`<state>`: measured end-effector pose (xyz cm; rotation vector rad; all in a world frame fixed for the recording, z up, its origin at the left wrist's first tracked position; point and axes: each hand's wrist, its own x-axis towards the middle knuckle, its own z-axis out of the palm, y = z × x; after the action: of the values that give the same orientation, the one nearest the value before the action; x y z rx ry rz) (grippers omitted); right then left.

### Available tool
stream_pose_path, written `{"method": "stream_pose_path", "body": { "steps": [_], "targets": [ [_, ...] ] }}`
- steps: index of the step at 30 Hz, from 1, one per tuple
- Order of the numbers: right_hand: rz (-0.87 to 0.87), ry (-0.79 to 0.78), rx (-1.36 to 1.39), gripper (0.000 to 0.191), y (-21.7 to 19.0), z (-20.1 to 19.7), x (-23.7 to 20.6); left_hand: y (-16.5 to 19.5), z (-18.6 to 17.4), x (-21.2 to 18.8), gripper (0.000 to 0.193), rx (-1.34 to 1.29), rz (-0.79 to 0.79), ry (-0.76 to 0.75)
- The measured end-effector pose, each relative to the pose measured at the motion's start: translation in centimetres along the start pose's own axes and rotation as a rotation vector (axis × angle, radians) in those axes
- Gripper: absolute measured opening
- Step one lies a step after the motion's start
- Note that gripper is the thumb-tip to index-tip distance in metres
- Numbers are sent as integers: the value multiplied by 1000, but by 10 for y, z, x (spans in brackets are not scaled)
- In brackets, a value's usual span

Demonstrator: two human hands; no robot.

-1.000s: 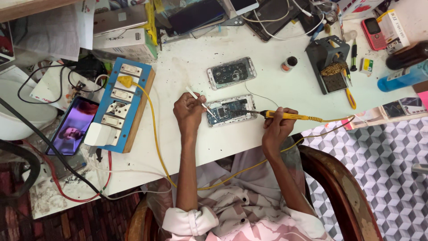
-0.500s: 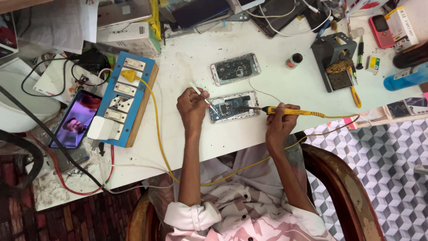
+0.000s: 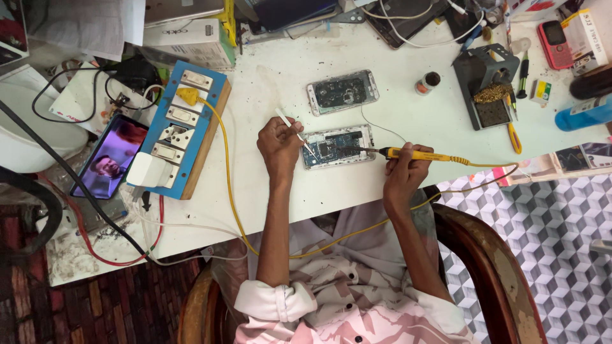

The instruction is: The person sits at a repair workbench and solders components on a disassembled smartphone motherboard, holding the board steady with a probe in one hand while applying a soldering iron with the other. A second disassembled phone lies nearby and a phone plays a video beside the work area.

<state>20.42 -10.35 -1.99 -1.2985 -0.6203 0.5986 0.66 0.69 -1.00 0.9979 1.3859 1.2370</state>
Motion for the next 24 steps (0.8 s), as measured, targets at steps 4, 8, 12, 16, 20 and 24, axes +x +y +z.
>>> {"method": "stream_pose_path", "body": {
  "steps": [4,8,12,16,20,24],
  "targets": [
    [11,2,-7,20,-1,0,0,2,0,-2,7,-7,11,9],
    [28,16,-22,19,-1,0,0,4,0,-3,8,25,-10,23],
    [31,14,-8,20,-1,1,-1,4,-1,-2,7,63,21,19],
    [35,21,16,20,-2,1,-1,4,-1,-2,6,87,7,28],
    [51,33,12,19,-1,0,-2,4,-1,-1,7,78,-15,22],
    [47,39,55,18,3,-2,0,2,-2,0,7,51,11,-4]
  ]
}}
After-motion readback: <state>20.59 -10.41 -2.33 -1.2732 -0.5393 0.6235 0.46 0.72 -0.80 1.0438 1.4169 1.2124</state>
